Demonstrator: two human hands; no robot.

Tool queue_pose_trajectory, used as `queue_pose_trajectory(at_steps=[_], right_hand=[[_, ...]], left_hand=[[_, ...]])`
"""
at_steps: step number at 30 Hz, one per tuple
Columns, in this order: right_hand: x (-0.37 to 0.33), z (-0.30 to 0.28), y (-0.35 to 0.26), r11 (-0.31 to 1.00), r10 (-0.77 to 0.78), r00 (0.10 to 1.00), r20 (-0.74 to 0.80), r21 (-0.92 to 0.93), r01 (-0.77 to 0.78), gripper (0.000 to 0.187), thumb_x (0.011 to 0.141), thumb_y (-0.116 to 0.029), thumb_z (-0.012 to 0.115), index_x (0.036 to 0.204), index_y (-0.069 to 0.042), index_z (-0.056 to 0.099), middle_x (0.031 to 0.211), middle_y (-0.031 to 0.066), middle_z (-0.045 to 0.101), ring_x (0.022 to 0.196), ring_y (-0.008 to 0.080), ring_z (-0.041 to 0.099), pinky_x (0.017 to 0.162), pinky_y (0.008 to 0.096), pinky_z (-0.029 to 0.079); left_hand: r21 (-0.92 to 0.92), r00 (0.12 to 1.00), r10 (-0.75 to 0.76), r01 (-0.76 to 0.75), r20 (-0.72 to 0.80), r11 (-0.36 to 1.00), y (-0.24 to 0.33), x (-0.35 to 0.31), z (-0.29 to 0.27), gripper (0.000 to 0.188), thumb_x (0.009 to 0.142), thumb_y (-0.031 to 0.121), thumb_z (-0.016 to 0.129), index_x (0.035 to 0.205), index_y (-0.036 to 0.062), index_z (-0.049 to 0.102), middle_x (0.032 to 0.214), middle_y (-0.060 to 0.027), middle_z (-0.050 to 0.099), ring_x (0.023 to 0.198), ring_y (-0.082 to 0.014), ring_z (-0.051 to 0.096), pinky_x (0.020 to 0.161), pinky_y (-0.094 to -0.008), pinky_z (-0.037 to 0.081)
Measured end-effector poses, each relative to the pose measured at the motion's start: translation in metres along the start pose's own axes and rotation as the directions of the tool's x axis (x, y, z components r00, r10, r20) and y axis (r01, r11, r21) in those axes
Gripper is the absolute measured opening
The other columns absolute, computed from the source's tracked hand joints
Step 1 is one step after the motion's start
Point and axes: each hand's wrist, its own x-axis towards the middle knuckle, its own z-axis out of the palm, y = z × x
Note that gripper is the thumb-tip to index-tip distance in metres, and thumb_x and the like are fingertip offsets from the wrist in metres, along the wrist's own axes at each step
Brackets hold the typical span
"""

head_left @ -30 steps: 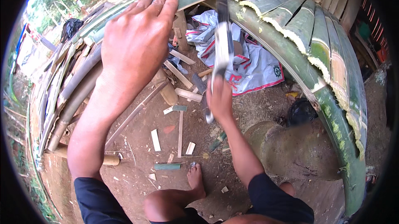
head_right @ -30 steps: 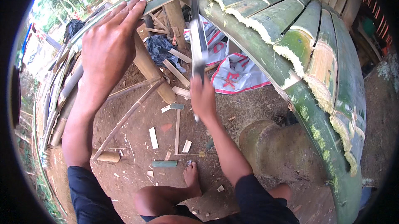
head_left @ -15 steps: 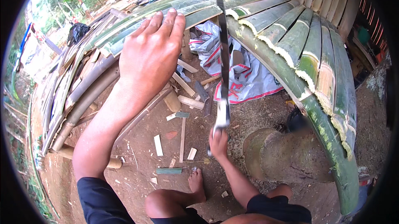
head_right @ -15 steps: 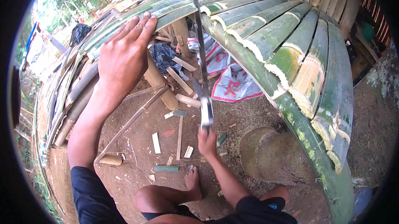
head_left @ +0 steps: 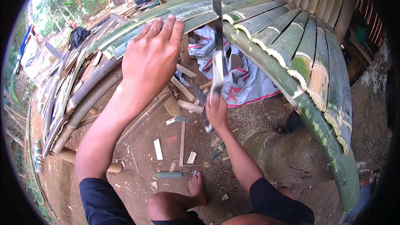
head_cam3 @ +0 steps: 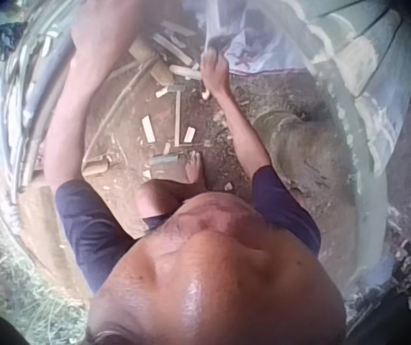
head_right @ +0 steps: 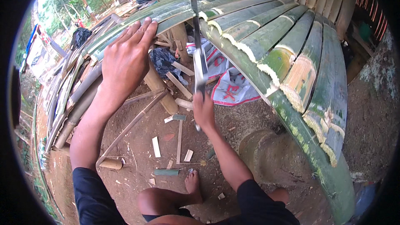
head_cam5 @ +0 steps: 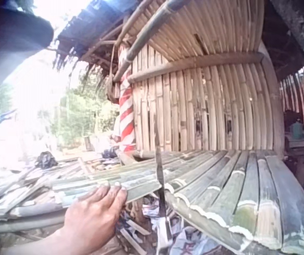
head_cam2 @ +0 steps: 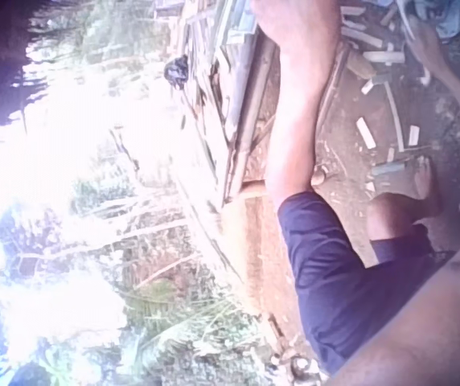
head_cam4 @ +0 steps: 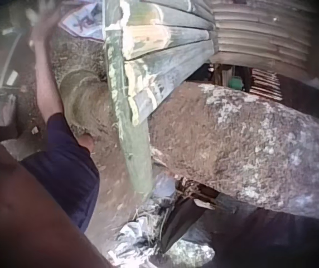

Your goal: The person constructs a bamboo structure by placing split bamboo poles onto a frame and securing them with a hammer and nails. They then use a hand saw to cut the bamboo poles to size and lift the completed section into place.

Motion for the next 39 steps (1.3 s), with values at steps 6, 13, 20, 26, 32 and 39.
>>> queue_pose_trajectory(at_steps=[6, 13, 20, 26, 32, 39], right_hand=[[-0.119, -0.008, 0.037, 0.996, 0.069, 0.997, -0.044, -0.048, -0.071, 0.025, 0.098, -0.023, 0.048, 0.085, -0.002, 0.049, 0.061, 0.0043, 0.044, 0.055, 0.0157, 0.049, 0.05, 0.0339, 0.038], [-0.011, -0.006, 0.038, 0.974, -0.059, 0.998, 0.025, -0.219, 0.063, 0.035, 0.101, -0.032, 0.042, 0.087, -0.001, 0.05, 0.066, 0.0079, 0.049, 0.058, 0.0199, 0.051, 0.052, 0.0362, 0.04], [-0.055, 0.008, 0.035, 0.997, 0.022, 0.999, 0.027, 0.067, -0.023, 0.053, 0.102, -0.05, 0.033, 0.08, -0.004, 0.049, 0.053, -0.001, 0.045, 0.042, 0.0093, 0.045, 0.039, 0.025, 0.034], [-0.089, -0.001, 0.022, 0.994, 0.075, 0.995, 0.068, 0.081, -0.08, 0.053, 0.102, -0.051, 0.03, 0.081, -0.006, 0.05, 0.052, -0.0012, 0.045, 0.041, 0.009, 0.043, 0.039, 0.0246, 0.033], [-0.041, 0.006, -0.014, 0.996, 0.018, 0.998, 0.064, 0.089, -0.024, 0.051, 0.101, -0.05, 0.034, 0.079, -0.006, 0.049, 0.054, 0.0005, 0.045, 0.042, 0.0103, 0.044, 0.04, 0.0257, 0.034], [-0.109, -0.002, 0.032, 0.95, 0.145, 0.987, 0.073, 0.267, -0.16, 0.031, 0.1, -0.028, 0.043, 0.083, -0.004, 0.051, 0.057, 0.0064, 0.047, 0.047, 0.018, 0.049, 0.043, 0.0336, 0.033]], left_hand=[[-0.011, 0.997, -0.014, 0.015, 0.074, 1.0, -0.002, -0.002, 0.0, 0.047, 0.077, -0.001, 0.057, 0.124, 0.0038, 0.057, 0.125, -0.0144, 0.062, 0.114, -0.0293, 0.061, 0.094, -0.0361, 0.051], [-0.052, 0.998, -0.02, 0.023, 0.067, 0.998, 0.004, 0.011, -0.002, 0.048, 0.075, -0.002, 0.056, 0.123, 0.002, 0.056, 0.126, -0.0156, 0.061, 0.114, -0.0299, 0.061, 0.093, -0.0362, 0.052], [-0.039, 0.997, 0.004, -0.001, 0.08, 0.999, -0.003, 0.006, -0.005, 0.043, 0.078, -0.001, 0.056, 0.121, 0.0021, 0.058, 0.123, -0.0161, 0.063, 0.111, -0.0302, 0.063, 0.086, -0.0367, 0.055], [-0.042, 0.995, -0.02, 0.024, 0.096, 0.999, -0.005, 0.004, 0.001, 0.034, 0.083, 0.002, 0.055, 0.117, 0.0017, 0.059, 0.12, -0.0174, 0.064, 0.109, -0.03, 0.064, 0.081, -0.0371, 0.057], [-0.017, 0.995, 0.001, 0.001, 0.098, 1.0, -0.006, 0.004, -0.006, 0.035, 0.085, 0.004, 0.056, 0.12, 0.003, 0.059, 0.121, -0.0163, 0.064, 0.11, -0.0296, 0.063, 0.083, -0.0372, 0.056], [-0.026, 0.996, 0.018, -0.016, 0.085, 1.0, -0.004, 0.004, -0.004, 0.038, 0.081, 0.0, 0.057, 0.119, 0.0013, 0.06, 0.12, -0.018, 0.064, 0.11, -0.0306, 0.064, 0.084, -0.037, 0.056]])
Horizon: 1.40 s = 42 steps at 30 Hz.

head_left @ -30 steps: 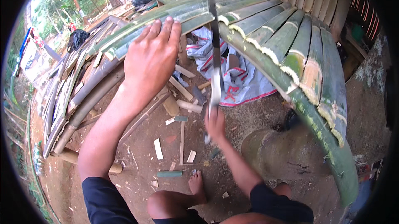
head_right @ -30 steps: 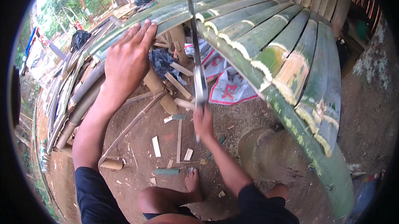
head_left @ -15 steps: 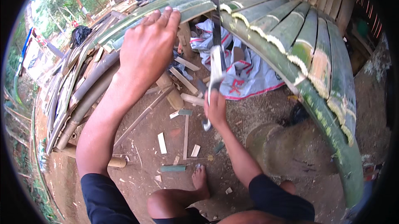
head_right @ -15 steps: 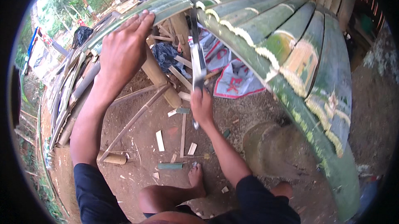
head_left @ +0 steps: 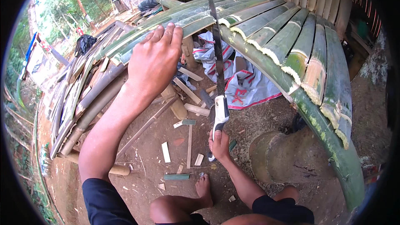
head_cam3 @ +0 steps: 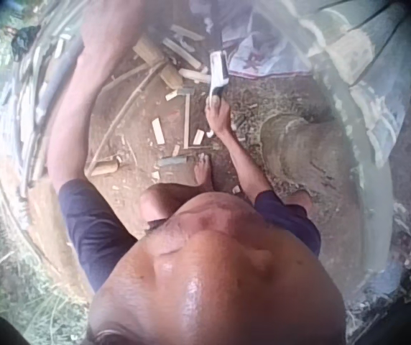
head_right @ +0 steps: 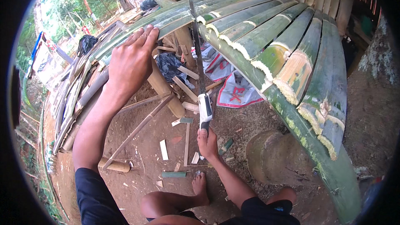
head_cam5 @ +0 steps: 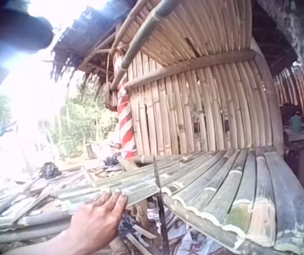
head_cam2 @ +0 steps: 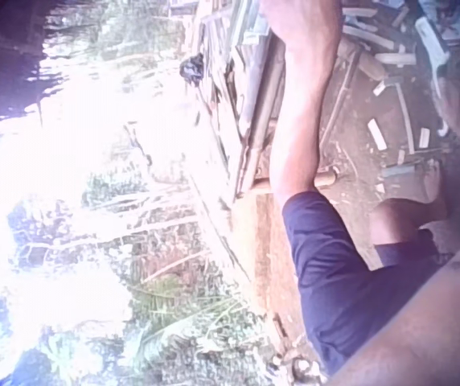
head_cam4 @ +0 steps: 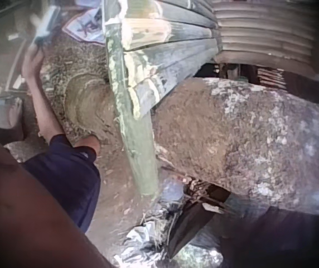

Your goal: The person constructs a bamboo structure by placing split bamboo poles onto a frame and securing them with a hammer and nails. They then use a hand saw to cut the bamboo poles to size and lift the completed section into place.

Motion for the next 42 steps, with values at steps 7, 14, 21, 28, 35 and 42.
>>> queue_pose_trajectory(at_steps=[7, 14, 21, 28, 35, 42], right_hand=[[0.083, 0.024, -0.036, 0.813, -0.348, 0.936, -0.044, -0.511, 0.278, 0.03, 0.099, -0.025, 0.048, 0.08, -0.002, 0.049, 0.061, 0.0109, 0.049, 0.051, 0.0227, 0.051, 0.047, 0.0366, 0.037], [0.099, 0.038, -0.079, 0.991, -0.066, 0.998, -0.011, -0.121, 0.064, 0.035, 0.101, -0.03, 0.042, 0.079, -0.004, 0.05, 0.058, 0.002, 0.045, 0.051, 0.0136, 0.045, 0.048, 0.0331, 0.036], [0.023, 0.022, -0.011, 0.973, -0.155, 0.988, -0.014, -0.177, 0.15, 0.034, 0.102, -0.03, 0.043, 0.083, -0.002, 0.049, 0.056, 0.0045, 0.042, 0.047, 0.0145, 0.047, 0.043, 0.0327, 0.035], [0.05, 0.03, -0.003, 0.759, -0.483, 0.873, -0.063, -0.528, 0.382, 0.041, 0.102, -0.037, 0.039, 0.082, -0.003, 0.049, 0.058, 0.0033, 0.044, 0.046, 0.0121, 0.045, 0.042, 0.028, 0.034], [0.106, 0.036, -0.055, 0.937, -0.202, 0.977, -0.062, -0.302, 0.175, 0.033, 0.1, -0.028, 0.046, 0.08, -0.002, 0.048, 0.06, 0.012, 0.049, 0.048, 0.0236, 0.05, 0.047, 0.0401, 0.038], [0.086, 0.04, -0.035, 0.793, -0.403, 0.914, -0.053, -0.519, 0.319, 0.036, 0.1, -0.032, 0.042, 0.082, -0.003, 0.053, 0.062, 0.0077, 0.051, 0.054, 0.0199, 0.051, 0.05, 0.0357, 0.04]], left_hand=[[-0.014, 1.0, -0.006, 0.006, 0.021, 1.0, -0.002, 0.005, 0.002, 0.042, 0.078, 0.0, 0.056, 0.12, 0.0009, 0.057, 0.122, -0.0179, 0.063, 0.112, -0.0307, 0.062, 0.085, -0.0377, 0.055], [0.021, 1.0, -0.023, 0.023, 0.008, 1.0, -0.008, -0.001, 0.004, 0.041, 0.079, 0.003, 0.056, 0.12, 0.0007, 0.056, 0.122, -0.0182, 0.062, 0.11, -0.0295, 0.063, 0.085, -0.0374, 0.056], [0.0, 0.999, -0.02, 0.02, 0.034, 1.0, -0.004, -0.005, 0.001, 0.042, 0.079, 0.0, 0.056, 0.122, 0.0029, 0.057, 0.123, -0.0163, 0.063, 0.112, -0.0291, 0.062, 0.082, -0.0376, 0.056], [-0.024, 1.0, -0.02, 0.02, 0.012, 1.0, 0.0, 0.001, 0.003, 0.04, 0.079, 0.0, 0.055, 0.119, 0.0035, 0.058, 0.12, -0.0163, 0.064, 0.109, -0.0286, 0.064, 0.084, -0.0371, 0.056], [-0.036, 0.999, -0.018, 0.017, -0.031, 0.999, -0.003, 0.003, 0.005, 0.045, 0.075, -0.002, 0.057, 0.12, 0.001, 0.058, 0.122, -0.0181, 0.063, 0.11, -0.03, 0.063, 0.086, -0.0371, 0.055], [0.007, 0.999, 0.031, -0.031, -0.022, 0.999, -0.007, -0.005, 0.004, 0.035, 0.08, 0.004, 0.056, 0.114, -0.0047, 0.057, 0.118, -0.0209, 0.064, 0.106, -0.0301, 0.065, 0.087, -0.0357, 0.055]])
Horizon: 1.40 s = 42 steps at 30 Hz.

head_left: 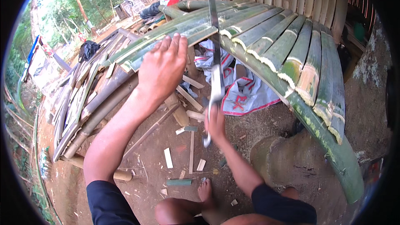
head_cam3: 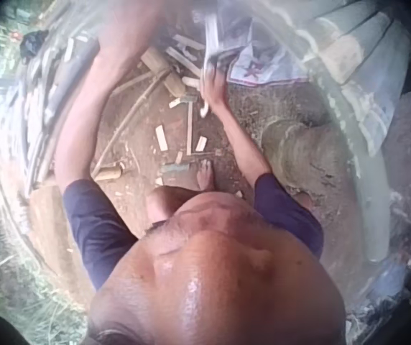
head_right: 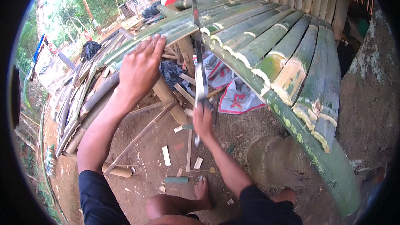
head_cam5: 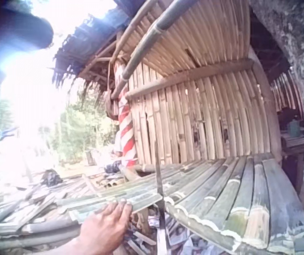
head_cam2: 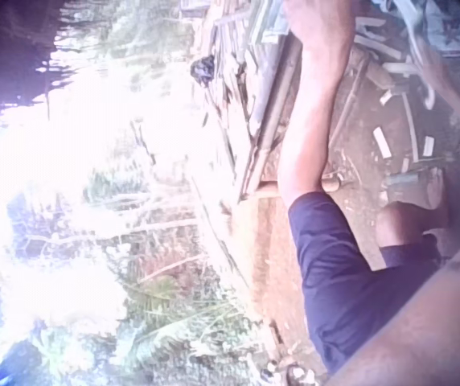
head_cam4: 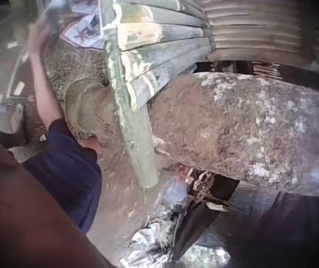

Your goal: The person constructs a bamboo structure by placing split bamboo poles onto a frame and securing them with a hammer and nails. They then use a hand saw to cut the bamboo poles to size and lift the completed section into place.

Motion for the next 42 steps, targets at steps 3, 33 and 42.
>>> queue_pose_trajectory(at_steps=[3, 33, 42], right_hand=[[0.048, 0.0, -0.007, 0.924, 0.186, 0.98, 0.068, 0.328, -0.198, 0.04, 0.101, -0.038, 0.04, 0.079, -0.005, 0.051, 0.06, 0.0017, 0.047, 0.053, 0.0137, 0.048, 0.048, 0.0322, 0.037], [-0.154, -0.09, 0.027, 0.795, 0.333, 0.917, 0.219, 0.457, -0.399, 0.051, 0.099, -0.054, 0.039, 0.091, -0.005, 0.048, 0.061, -0.0011, 0.044, 0.044, 0.0056, 0.041, 0.04, 0.0214, 0.033], [-0.122, -0.113, -0.035, 0.772, 0.368, 0.854, 0.368, 0.391, -0.502, 0.045, 0.103, -0.046, 0.034, 0.092, -0.004, 0.048, 0.059, -0.0009, 0.043, 0.043, 0.0062, 0.041, 0.039, 0.022, 0.034]], left_hand=[[-0.057, 0.999, -0.035, 0.036, 0.012, 0.998, 0.006, 0.009, 0.002, 0.041, 0.077, 0.0, 0.054, 0.118, -0.0016, 0.056, 0.12, -0.0198, 0.063, 0.109, -0.0305, 0.064, 0.086, -0.0375, 0.055], [-0.626, 0.939, -0.305, 0.144, -0.158, 0.766, 0.039, -0.072, -0.057, 0.035, 0.082, -0.001, 0.057, 0.117, 0.0013, 0.058, 0.081, -0.0172, 0.065, 0.062, -0.0307, 0.064, 0.054, -0.0394, 0.052], [-0.068, 0.32, -0.422, 0.856, 0.848, 0.512, 0.162, -0.386, 0.058, 0.033, 0.093, 0.02, 0.053, 0.123, 0.0064, 0.057, 0.089, -0.0279, 0.066, 0.085, -0.0425, 0.066, 0.076, -0.0548, 0.052]])
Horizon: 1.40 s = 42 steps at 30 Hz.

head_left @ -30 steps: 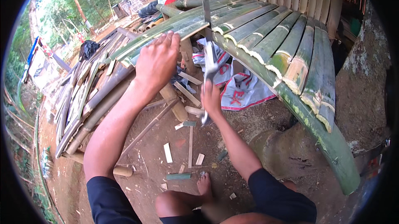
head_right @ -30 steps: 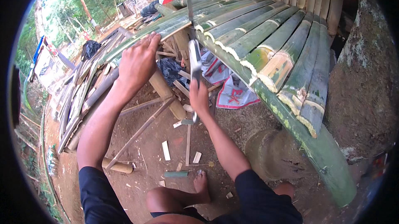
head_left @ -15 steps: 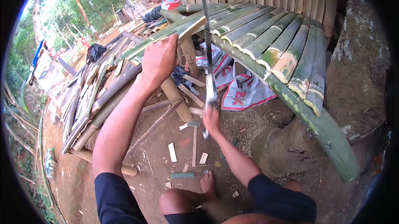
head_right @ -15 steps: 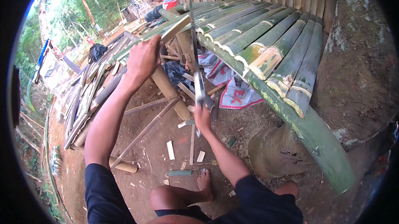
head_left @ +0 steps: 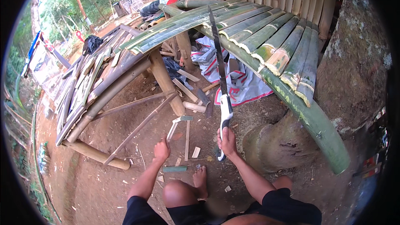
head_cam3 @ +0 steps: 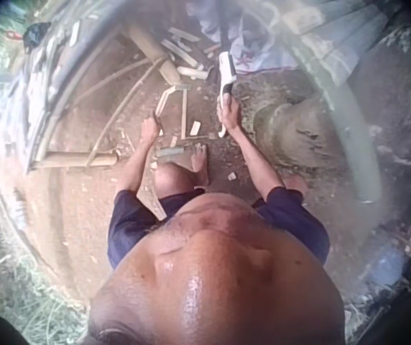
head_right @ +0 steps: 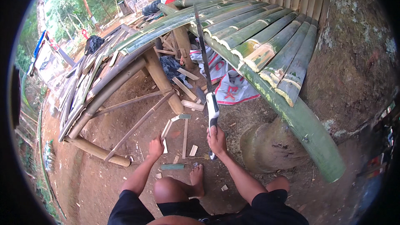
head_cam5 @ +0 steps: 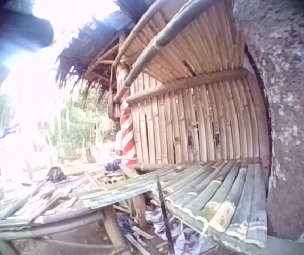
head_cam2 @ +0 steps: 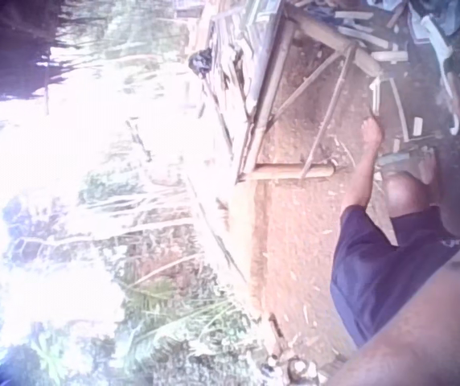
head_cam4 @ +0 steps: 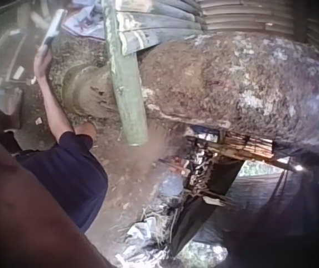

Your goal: The person constructs a bamboo structure by placing split bamboo poles onto a frame and securing them with a hammer and nails. They then use a hand saw to cut the bamboo poles to size and lift the completed section into place.

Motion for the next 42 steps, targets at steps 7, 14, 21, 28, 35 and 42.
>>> queue_pose_trajectory(at_steps=[7, 14, 21, 28, 35, 42], right_hand=[[0.047, 0.014, -0.017, 0.987, 0.104, 0.993, -0.053, 0.132, -0.096, 0.042, 0.101, -0.047, 0.039, 0.089, -0.008, 0.048, 0.057, -0.0042, 0.04, 0.043, 0.004, 0.04, 0.038, 0.0205, 0.032], [0.027, 0.021, 0.023, 0.998, 0.061, 0.996, -0.07, -0.019, -0.063, 0.043, 0.102, -0.043, 0.039, 0.087, -0.004, 0.051, 0.058, 0.0008, 0.048, 0.045, 0.0116, 0.048, 0.042, 0.0275, 0.036], [0.165, 0.041, -0.077, 0.998, -0.069, 0.996, -0.049, -0.006, 0.069, 0.045, 0.102, -0.042, 0.038, 0.083, -0.004, 0.053, 0.057, 0.0032, 0.049, 0.05, 0.0154, 0.05, 0.046, 0.0328, 0.038], [0.068, 0.03, 0.024, 0.975, -0.115, 0.987, -0.112, -0.203, 0.09, 0.044, 0.101, -0.042, 0.04, 0.081, -0.005, 0.052, 0.058, 0.0003, 0.047, 0.051, 0.0113, 0.048, 0.046, 0.0311, 0.037], [0.148, 0.05, -0.02, 0.952, -0.208, 0.965, -0.161, -0.26, 0.162, 0.042, 0.101, -0.036, 0.041, 0.079, -0.003, 0.052, 0.057, 0.0053, 0.047, 0.05, 0.017, 0.049, 0.048, 0.0354, 0.038], [0.138, 0.042, -0.01, 0.919, -0.274, 0.956, -0.103, -0.323, 0.229, 0.044, 0.101, -0.039, 0.04, 0.079, -0.003, 0.052, 0.057, 0.0037, 0.048, 0.048, 0.0177, 0.047, 0.046, 0.0364, 0.037]], left_hand=[[-0.731, 0.602, 0.63, -0.111, 0.49, 0.673, 0.132, -0.011, -0.031, 0.077, 0.09, 0.034, 0.065, 0.148, 0.0023, 0.025, 0.142, -0.0199, 0.044, 0.133, -0.029, 0.04, 0.107, -0.0402, 0.035], [-0.925, 0.784, 0.612, -0.149, 0.104, 0.349, 0.185, -0.069, -0.006, 0.088, 0.078, 0.018, 0.076, 0.146, -0.0027, 0.024, 0.148, -0.0261, 0.033, 0.134, -0.0341, 0.04, 0.11, -0.0404, 0.033], [-0.804, 0.966, 0.081, -0.249, -0.245, 0.54, 0.264, 0.059, -0.016, 0.031, 0.077, 0.012, 0.068, 0.103, -0.0033, 0.059, 0.099, -0.0267, 0.063, 0.072, -0.0424, 0.061, 0.065, -0.0491, 0.047], [-0.675, 0.979, 0.069, -0.181, -0.189, 0.716, 0.215, -0.033, 0.051, 0.036, 0.074, 0.016, 0.071, 0.104, -0.0004, 0.062, 0.086, -0.0257, 0.064, 0.077, -0.0434, 0.061, 0.071, -0.0506, 0.046], [-0.636, 0.954, 0.106, -0.267, -0.279, 0.724, 0.216, 0.052, 0.078, 0.023, 0.076, 0.012, 0.068, 0.092, -0.0032, 0.063, 0.08, -0.0242, 0.062, 0.079, -0.0443, 0.058, 0.075, -0.0504, 0.043], [-0.612, 0.944, 0.002, -0.214, -0.329, 0.762, 0.23, 0.032, 0.052, 0.033, 0.074, 0.015, 0.07, 0.1, -0.0045, 0.062, 0.081, -0.0261, 0.062, 0.079, -0.0445, 0.059, 0.072, -0.0504, 0.045]])
